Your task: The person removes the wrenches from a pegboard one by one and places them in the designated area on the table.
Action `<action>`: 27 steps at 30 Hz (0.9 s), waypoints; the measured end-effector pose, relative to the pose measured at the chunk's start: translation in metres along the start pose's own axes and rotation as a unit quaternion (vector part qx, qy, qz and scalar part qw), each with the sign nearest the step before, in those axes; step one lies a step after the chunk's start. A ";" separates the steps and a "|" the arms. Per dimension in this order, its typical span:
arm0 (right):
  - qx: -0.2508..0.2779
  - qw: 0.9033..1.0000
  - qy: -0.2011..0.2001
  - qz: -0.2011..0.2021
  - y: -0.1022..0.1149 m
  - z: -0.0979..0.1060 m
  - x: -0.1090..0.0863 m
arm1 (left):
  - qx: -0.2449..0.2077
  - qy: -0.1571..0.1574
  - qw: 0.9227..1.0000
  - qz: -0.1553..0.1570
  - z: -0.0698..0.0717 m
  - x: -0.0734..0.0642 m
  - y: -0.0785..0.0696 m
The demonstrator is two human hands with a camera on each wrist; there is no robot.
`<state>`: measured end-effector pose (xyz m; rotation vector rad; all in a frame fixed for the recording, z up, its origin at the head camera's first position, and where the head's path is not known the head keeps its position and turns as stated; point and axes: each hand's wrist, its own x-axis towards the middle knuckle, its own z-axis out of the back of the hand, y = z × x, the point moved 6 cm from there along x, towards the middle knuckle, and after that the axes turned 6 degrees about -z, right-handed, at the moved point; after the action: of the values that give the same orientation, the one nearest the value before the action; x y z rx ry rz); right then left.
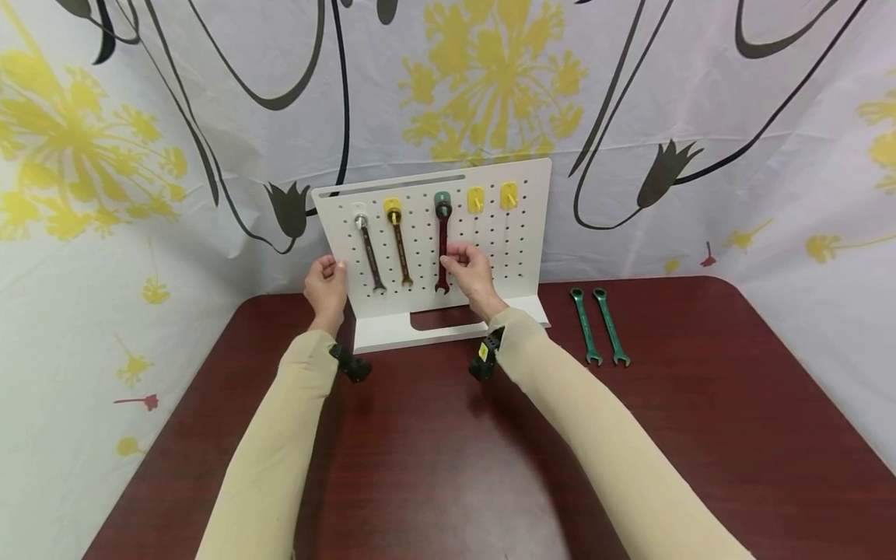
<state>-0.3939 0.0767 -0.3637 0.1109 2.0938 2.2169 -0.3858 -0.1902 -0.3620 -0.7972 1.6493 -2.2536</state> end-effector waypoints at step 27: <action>-0.019 0.999 0.019 0.027 0.006 0.008 -0.009 | -0.011 0.010 1.000 0.011 0.000 0.002 0.005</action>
<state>-0.3845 0.0829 -0.3574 0.1264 2.0915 2.3054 -0.3877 -0.1929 -0.3658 -0.7603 1.6872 -2.2394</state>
